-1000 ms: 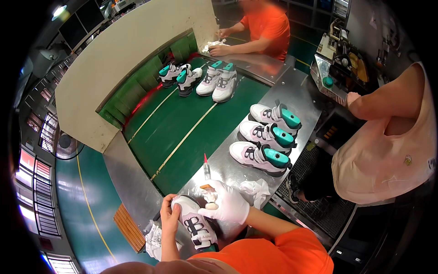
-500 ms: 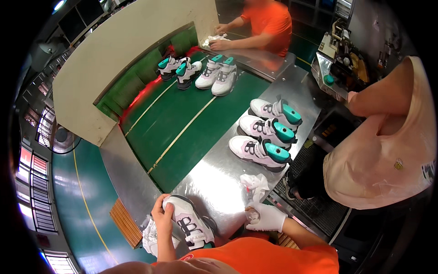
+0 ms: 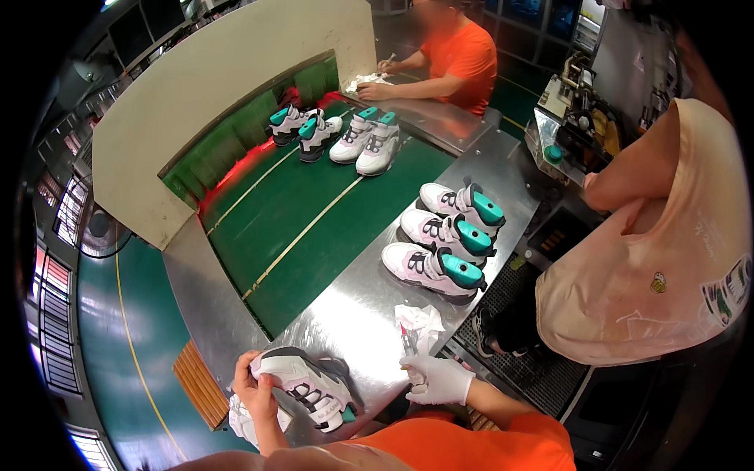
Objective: The person applies a red substance from a syringe into the seams of white and black sneakers with teal accents. They handle multiple sneakers one at a time, rotating each shoe to access different seam areas, then placing them on a metal table. The person wears gloves and works at a workstation with other similar sneakers visible.
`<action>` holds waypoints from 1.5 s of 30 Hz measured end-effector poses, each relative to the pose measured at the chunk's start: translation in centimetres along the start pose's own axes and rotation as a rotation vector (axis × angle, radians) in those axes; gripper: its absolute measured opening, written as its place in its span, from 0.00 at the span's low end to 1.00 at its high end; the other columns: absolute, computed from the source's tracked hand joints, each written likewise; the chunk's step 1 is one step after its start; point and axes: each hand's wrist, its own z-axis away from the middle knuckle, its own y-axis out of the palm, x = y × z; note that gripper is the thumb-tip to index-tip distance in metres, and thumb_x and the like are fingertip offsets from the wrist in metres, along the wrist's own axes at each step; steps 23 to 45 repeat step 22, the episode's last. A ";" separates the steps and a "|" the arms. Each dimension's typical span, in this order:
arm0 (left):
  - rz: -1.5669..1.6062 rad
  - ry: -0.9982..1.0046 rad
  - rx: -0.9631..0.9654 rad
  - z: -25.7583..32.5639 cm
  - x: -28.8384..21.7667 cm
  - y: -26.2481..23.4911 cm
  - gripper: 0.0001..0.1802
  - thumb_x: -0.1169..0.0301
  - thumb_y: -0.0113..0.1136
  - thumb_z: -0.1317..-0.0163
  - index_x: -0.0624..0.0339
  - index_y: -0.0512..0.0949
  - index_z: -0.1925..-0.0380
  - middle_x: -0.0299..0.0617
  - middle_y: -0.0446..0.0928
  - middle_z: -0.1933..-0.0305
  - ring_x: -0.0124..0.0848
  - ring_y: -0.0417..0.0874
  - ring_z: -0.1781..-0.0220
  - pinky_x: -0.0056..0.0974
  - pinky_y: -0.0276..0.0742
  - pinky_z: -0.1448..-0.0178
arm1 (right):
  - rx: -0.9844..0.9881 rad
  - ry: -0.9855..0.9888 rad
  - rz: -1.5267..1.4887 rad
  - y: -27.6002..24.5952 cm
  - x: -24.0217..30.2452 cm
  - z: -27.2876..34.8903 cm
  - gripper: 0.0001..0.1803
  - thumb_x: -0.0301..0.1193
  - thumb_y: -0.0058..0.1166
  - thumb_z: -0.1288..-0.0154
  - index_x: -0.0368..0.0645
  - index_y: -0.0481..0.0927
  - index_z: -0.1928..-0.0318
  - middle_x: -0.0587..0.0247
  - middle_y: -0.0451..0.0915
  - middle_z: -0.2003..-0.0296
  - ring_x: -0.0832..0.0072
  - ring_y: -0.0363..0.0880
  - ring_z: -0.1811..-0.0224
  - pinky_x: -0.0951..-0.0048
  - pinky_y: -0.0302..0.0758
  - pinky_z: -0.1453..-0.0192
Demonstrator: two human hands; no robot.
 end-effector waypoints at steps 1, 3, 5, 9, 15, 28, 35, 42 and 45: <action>0.003 -0.002 0.001 -0.2 -0.1 0.2 0.27 0.59 0.70 0.43 0.68 0.75 0.51 0.46 0.76 0.51 0.36 0.77 0.48 0.39 0.72 0.41 | -0.016 -0.004 0.000 0.0 0.0 0.2 0.38 0.46 0.65 0.44 0.48 0.69 0.34 0.47 0.78 0.45 0.52 0.81 0.46 0.62 0.76 0.41; -0.036 -0.002 0.054 -0.4 -0.5 0.3 0.28 0.58 0.70 0.43 0.68 0.76 0.51 0.46 0.76 0.51 0.36 0.77 0.48 0.38 0.72 0.41 | -0.051 -0.006 -0.002 0.1 -0.1 0.6 0.38 0.45 0.65 0.44 0.48 0.69 0.34 0.47 0.78 0.45 0.51 0.80 0.45 0.61 0.76 0.42; -0.069 -0.006 0.101 -0.7 -0.6 0.6 0.28 0.56 0.70 0.43 0.68 0.76 0.52 0.46 0.76 0.51 0.36 0.77 0.48 0.38 0.72 0.42 | -0.062 0.020 0.012 0.1 -0.4 0.9 0.35 0.44 0.65 0.44 0.48 0.70 0.38 0.48 0.78 0.47 0.51 0.80 0.46 0.61 0.77 0.43; -0.102 0.003 0.131 -1.0 -0.6 1.2 0.28 0.55 0.70 0.43 0.67 0.76 0.52 0.46 0.77 0.52 0.35 0.78 0.49 0.37 0.72 0.43 | -0.010 0.058 0.014 -0.5 0.2 1.2 0.27 0.41 0.64 0.44 0.48 0.73 0.45 0.51 0.79 0.51 0.53 0.80 0.49 0.60 0.77 0.45; -0.101 0.018 0.134 -1.3 -0.5 1.4 0.29 0.55 0.70 0.43 0.67 0.76 0.51 0.46 0.77 0.52 0.36 0.78 0.50 0.38 0.73 0.43 | -0.030 -0.019 0.001 0.5 -1.4 0.6 0.24 0.38 0.64 0.45 0.46 0.74 0.49 0.54 0.80 0.56 0.55 0.81 0.52 0.61 0.77 0.47; -0.070 0.001 0.158 -1.3 -0.6 1.2 0.29 0.55 0.69 0.41 0.68 0.76 0.51 0.46 0.77 0.52 0.36 0.79 0.49 0.38 0.73 0.43 | -0.031 -0.029 -0.009 0.4 -1.4 0.5 0.26 0.37 0.64 0.45 0.45 0.73 0.47 0.52 0.80 0.55 0.55 0.82 0.52 0.63 0.77 0.46; -0.070 0.001 0.158 -1.3 -0.6 1.2 0.29 0.55 0.69 0.41 0.68 0.76 0.51 0.46 0.77 0.52 0.36 0.79 0.49 0.38 0.73 0.43 | -0.031 -0.029 -0.009 0.4 -1.4 0.5 0.26 0.37 0.64 0.45 0.45 0.73 0.47 0.52 0.80 0.55 0.55 0.82 0.52 0.63 0.77 0.46; -0.070 0.001 0.158 -1.3 -0.6 1.2 0.29 0.55 0.69 0.41 0.68 0.76 0.51 0.46 0.77 0.52 0.36 0.79 0.49 0.38 0.73 0.43 | -0.031 -0.029 -0.009 0.4 -1.4 0.5 0.26 0.37 0.64 0.45 0.45 0.73 0.47 0.52 0.80 0.55 0.55 0.82 0.52 0.63 0.77 0.46; -0.070 0.001 0.158 -1.3 -0.6 1.2 0.29 0.55 0.69 0.41 0.68 0.76 0.51 0.46 0.77 0.52 0.36 0.79 0.49 0.38 0.73 0.43 | -0.031 -0.029 -0.009 0.4 -1.4 0.5 0.26 0.37 0.64 0.45 0.45 0.73 0.47 0.52 0.80 0.55 0.55 0.82 0.52 0.63 0.77 0.46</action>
